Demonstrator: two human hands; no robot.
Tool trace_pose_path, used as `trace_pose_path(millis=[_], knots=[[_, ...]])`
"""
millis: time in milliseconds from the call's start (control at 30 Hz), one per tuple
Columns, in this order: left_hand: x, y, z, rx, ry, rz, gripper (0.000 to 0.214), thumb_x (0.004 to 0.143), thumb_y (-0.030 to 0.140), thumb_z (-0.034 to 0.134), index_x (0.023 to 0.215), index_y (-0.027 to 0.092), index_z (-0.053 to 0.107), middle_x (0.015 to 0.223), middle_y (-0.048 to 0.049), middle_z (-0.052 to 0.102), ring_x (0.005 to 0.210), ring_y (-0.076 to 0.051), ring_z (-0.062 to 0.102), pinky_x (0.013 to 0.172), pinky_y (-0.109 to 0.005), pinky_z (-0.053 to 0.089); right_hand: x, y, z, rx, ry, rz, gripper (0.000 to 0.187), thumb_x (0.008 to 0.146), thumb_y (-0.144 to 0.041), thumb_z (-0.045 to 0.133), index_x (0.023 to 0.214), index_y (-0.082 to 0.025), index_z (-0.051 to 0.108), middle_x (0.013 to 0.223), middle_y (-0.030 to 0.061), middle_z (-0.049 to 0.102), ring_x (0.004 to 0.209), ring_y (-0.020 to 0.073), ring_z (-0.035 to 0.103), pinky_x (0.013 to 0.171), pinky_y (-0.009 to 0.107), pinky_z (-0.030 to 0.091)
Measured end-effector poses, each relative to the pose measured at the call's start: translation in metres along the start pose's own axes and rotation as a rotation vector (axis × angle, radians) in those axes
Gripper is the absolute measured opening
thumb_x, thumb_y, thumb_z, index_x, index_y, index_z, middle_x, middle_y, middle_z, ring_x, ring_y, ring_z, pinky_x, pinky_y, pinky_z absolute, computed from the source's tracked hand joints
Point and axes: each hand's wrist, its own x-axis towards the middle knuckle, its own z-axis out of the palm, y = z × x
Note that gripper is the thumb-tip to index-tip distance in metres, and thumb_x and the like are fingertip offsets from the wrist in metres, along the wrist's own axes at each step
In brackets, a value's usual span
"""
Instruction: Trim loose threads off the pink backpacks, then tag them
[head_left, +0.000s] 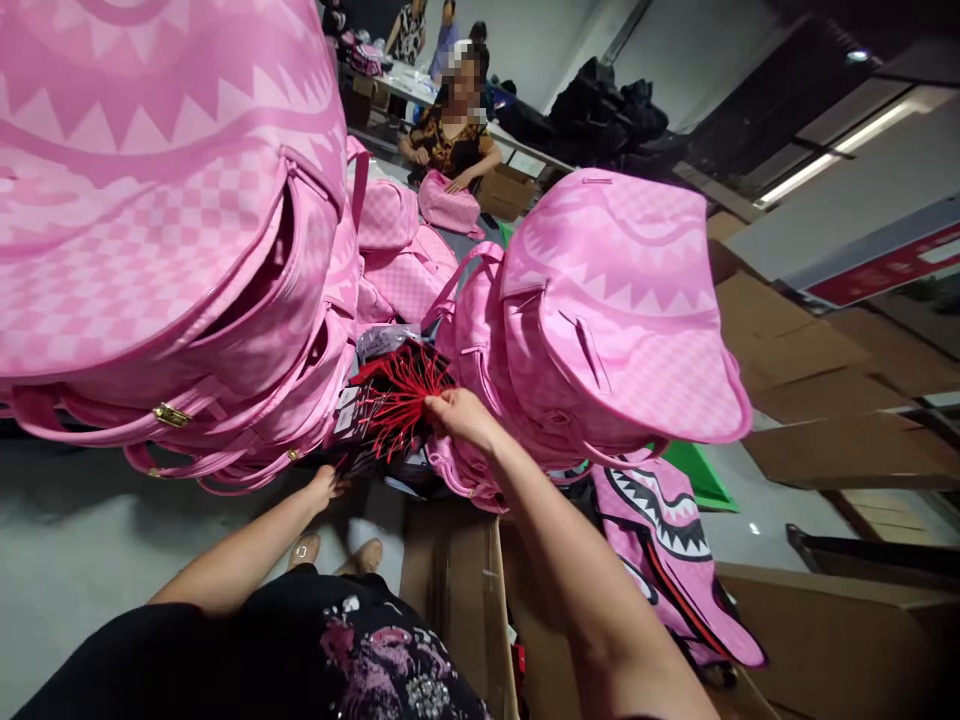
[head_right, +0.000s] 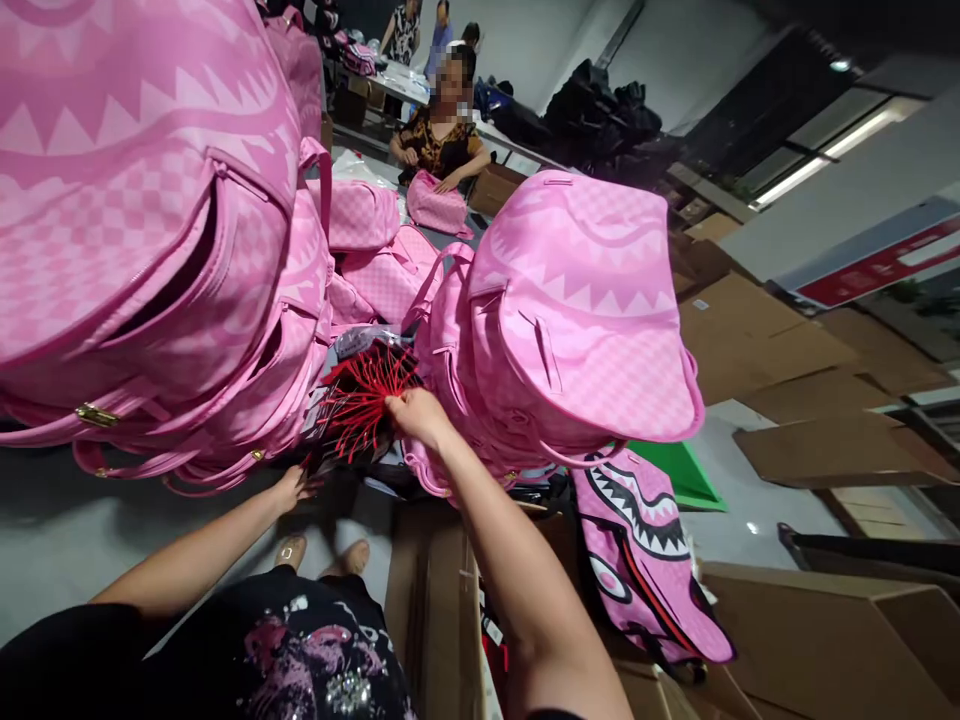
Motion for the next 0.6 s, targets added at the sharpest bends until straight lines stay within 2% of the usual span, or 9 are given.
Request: trace_pose_path(millis=[100,167,233,300,400,467,533,600], knots=[[0.001,0.0,0.002,-0.04,0.099,0.004,0.042,0.099,0.034,0.033,0.117,0.005,0.058,0.105,-0.0118,0.071,0.094,-0.019,0.067,0.074,-0.027,0.051,0.059,-0.014,-0.02,-0.321,0.033,-0.04,0.033,0.095,-0.035,0.053,0.072,-0.014,0.064,0.065,0.0047,0.07,0.053,0.0113,0.063,0.055,0.019,0.044],[-0.007,0.006,0.01,-0.055,0.136,0.051,0.034,0.095,0.034,0.042,0.112,0.012,0.062,0.101,-0.0088,0.073,0.094,-0.019,0.067,0.079,-0.027,0.051,0.093,-0.016,-0.027,-0.404,0.062,-0.03,0.031,0.096,-0.035,0.051,0.082,-0.013,0.068,0.073,0.0069,0.073,0.062,0.0134,0.067,0.062,0.021,0.047],[-0.015,0.024,0.019,-0.04,0.177,0.2,0.029,0.091,0.035,0.049,0.109,0.018,0.065,0.099,-0.0054,0.073,0.094,-0.018,0.068,0.085,-0.028,0.052,0.12,-0.019,-0.028,-0.463,0.087,-0.022,0.031,0.095,-0.035,0.051,0.087,-0.012,0.069,0.078,0.0093,0.074,0.073,0.0164,0.07,0.069,0.023,0.049],[-0.016,0.055,0.026,0.024,0.257,0.441,0.029,0.092,0.035,0.049,0.111,0.021,0.066,0.103,-0.005,0.073,0.095,-0.018,0.068,0.088,-0.03,0.052,0.14,-0.024,-0.027,-0.517,0.097,-0.02,0.031,0.094,-0.034,0.051,0.088,-0.011,0.071,0.08,0.011,0.074,0.082,0.0192,0.071,0.075,0.025,0.05],[-0.003,0.115,0.026,0.148,0.442,0.817,0.028,0.095,0.029,0.044,0.11,0.02,0.066,0.108,-0.007,0.071,0.103,-0.018,0.066,0.093,-0.033,0.051,0.16,-0.036,-0.025,-0.574,0.093,-0.016,0.029,0.09,-0.031,0.055,0.088,-0.009,0.073,0.08,0.0138,0.074,0.09,0.0236,0.071,0.08,0.029,0.051],[0.011,0.154,0.021,0.206,0.591,0.965,0.029,0.097,0.024,0.041,0.11,0.018,0.065,0.111,-0.0082,0.07,0.108,-0.018,0.063,0.098,-0.034,0.049,0.169,-0.043,-0.027,-0.592,0.095,-0.01,0.028,0.087,-0.03,0.058,0.094,-0.008,0.073,0.084,0.0163,0.074,0.094,0.0262,0.07,0.082,0.032,0.051],[0.027,0.186,0.014,0.298,0.742,0.973,0.03,0.097,0.022,0.039,0.114,0.018,0.064,0.118,-0.0094,0.067,0.114,-0.018,0.059,0.102,-0.035,0.046,0.174,-0.045,-0.028,-0.595,0.108,-0.011,0.034,0.087,-0.033,0.059,0.103,-0.007,0.072,0.095,0.0186,0.074,0.1,0.0278,0.069,0.084,0.033,0.051],[0.043,0.209,0.007,0.452,0.835,0.833,0.031,0.096,0.022,0.042,0.12,0.018,0.062,0.124,-0.0101,0.064,0.117,-0.022,0.055,0.101,-0.038,0.044,0.176,-0.043,-0.029,-0.588,0.121,-0.033,0.043,0.088,-0.043,0.058,0.109,-0.007,0.07,0.105,0.0203,0.072,0.105,0.0289,0.067,0.086,0.034,0.051]])
